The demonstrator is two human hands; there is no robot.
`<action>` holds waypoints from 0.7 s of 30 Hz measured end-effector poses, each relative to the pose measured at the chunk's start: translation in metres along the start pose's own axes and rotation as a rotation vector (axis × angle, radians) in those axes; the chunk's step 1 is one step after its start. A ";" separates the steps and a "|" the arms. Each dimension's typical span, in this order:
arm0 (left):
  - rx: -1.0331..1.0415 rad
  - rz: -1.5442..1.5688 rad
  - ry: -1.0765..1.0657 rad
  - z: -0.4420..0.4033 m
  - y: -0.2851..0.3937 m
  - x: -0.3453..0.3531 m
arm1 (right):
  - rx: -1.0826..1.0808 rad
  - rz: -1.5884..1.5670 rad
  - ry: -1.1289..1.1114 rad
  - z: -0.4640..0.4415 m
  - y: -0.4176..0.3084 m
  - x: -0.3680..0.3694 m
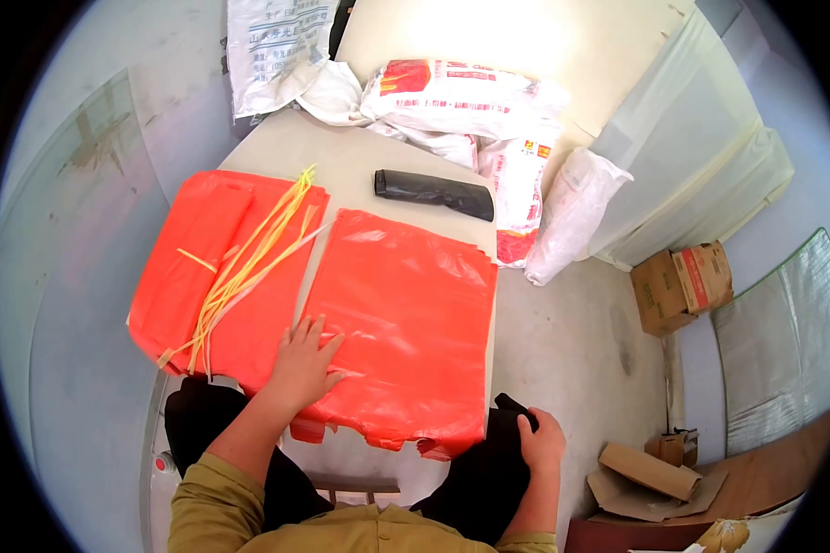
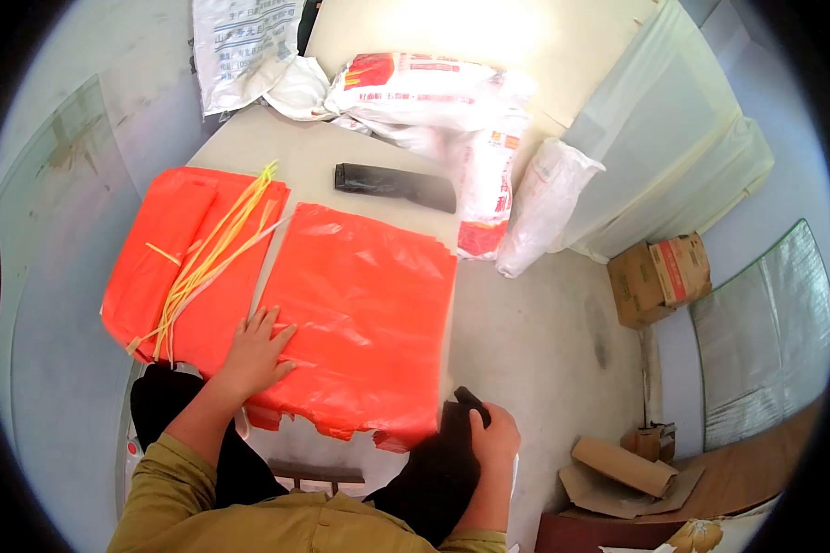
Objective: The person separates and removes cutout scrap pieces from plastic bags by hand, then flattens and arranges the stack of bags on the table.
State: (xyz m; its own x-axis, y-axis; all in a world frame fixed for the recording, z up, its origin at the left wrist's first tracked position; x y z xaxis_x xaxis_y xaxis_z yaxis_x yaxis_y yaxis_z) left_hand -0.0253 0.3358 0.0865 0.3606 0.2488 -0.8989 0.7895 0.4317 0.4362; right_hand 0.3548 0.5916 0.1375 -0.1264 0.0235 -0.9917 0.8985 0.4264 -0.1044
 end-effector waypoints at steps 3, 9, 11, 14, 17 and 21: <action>0.002 -0.004 -0.005 0.000 0.000 0.000 | 0.007 -0.009 -0.003 0.000 -0.001 -0.001; -0.020 -0.020 -0.053 -0.001 -0.001 0.002 | -0.026 -0.005 0.022 0.002 -0.006 -0.006; -0.026 -0.017 -0.060 -0.001 -0.002 0.003 | -0.024 -0.004 0.016 0.002 -0.008 -0.007; -0.016 -0.016 -0.043 0.000 -0.003 0.005 | -0.021 -0.002 0.018 0.003 -0.010 -0.008; 0.004 -0.009 0.000 0.001 -0.001 0.002 | 0.000 -0.017 -0.002 0.002 -0.008 -0.007; 0.051 0.249 0.244 -0.005 0.000 -0.019 | -0.014 -0.012 0.001 0.002 -0.007 -0.006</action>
State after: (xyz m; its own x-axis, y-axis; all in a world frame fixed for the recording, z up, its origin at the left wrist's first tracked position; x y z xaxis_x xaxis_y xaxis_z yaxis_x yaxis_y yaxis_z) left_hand -0.0339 0.3353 0.1037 0.4206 0.5437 -0.7263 0.7182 0.2896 0.6327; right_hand 0.3503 0.5864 0.1444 -0.1376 0.0196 -0.9903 0.8911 0.4390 -0.1151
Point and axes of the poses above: each hand's wrist, its own z-axis away from the middle knuckle, its own x-axis out of the palm, y = z × x, the point moved 7 cm from there along -z, towards the middle knuckle, and after that the axes turned 9 degrees about z, right-handed, at the moved point
